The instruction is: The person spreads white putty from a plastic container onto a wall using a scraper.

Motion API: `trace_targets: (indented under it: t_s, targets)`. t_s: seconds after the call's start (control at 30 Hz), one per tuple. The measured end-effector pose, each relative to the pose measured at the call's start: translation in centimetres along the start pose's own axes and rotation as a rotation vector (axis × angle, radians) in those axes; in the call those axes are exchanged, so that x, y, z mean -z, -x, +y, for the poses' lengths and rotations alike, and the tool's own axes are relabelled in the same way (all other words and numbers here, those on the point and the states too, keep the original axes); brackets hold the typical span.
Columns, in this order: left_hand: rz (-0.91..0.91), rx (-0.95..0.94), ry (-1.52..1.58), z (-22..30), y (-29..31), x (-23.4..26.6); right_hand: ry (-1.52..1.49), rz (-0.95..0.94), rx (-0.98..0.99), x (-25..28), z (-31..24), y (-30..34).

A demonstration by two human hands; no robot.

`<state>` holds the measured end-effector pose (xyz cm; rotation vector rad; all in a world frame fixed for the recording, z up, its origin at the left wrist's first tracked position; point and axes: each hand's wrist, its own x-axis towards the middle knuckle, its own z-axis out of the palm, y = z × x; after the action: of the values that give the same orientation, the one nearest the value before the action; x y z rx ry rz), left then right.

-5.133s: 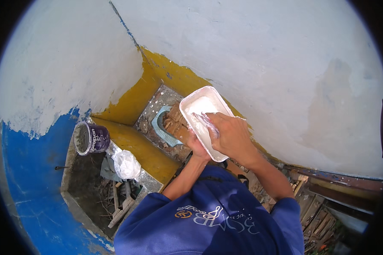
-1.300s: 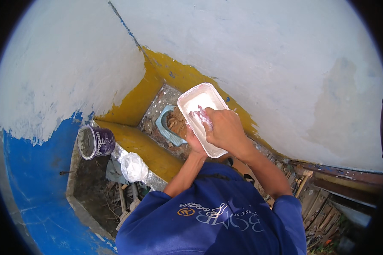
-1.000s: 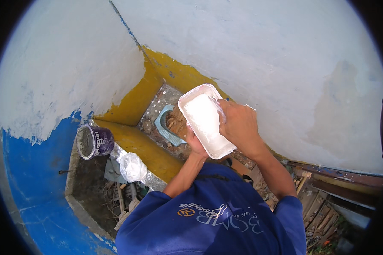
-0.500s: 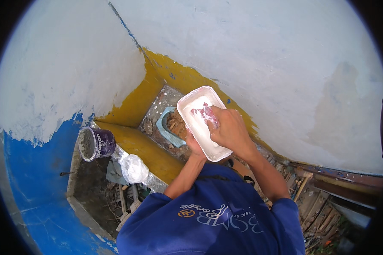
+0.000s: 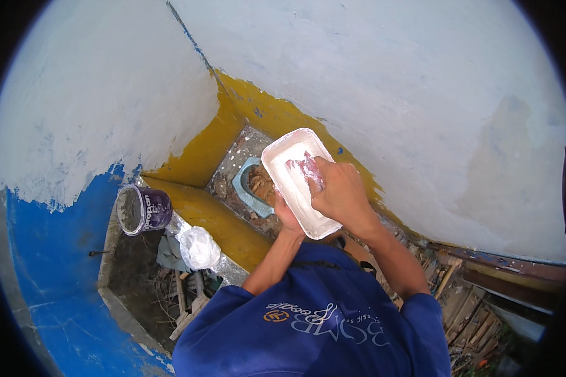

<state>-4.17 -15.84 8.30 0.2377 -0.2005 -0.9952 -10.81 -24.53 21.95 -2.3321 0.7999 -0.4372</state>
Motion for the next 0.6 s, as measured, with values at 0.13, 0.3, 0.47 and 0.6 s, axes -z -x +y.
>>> trace_targets:
  t_s: [0.13,0.3,0.47,0.6]
  targets:
    - [0.045,0.0,-0.054,0.18,-0.08,0.0,0.057,0.044,-0.046,-0.04,0.12,-0.14]
    - [0.006,-0.006,0.003,0.22,-0.1,-0.02,0.055,0.034,-0.011,-0.21,0.48,-0.22]
    - [-0.097,-0.034,0.09,0.22,-0.11,0.25,0.035,-0.024,-0.007,-0.22,-0.25,-0.02]
    - [-0.021,-0.017,0.05,0.36,-0.06,0.53,0.031,0.066,-0.029,-0.19,0.07,0.1]
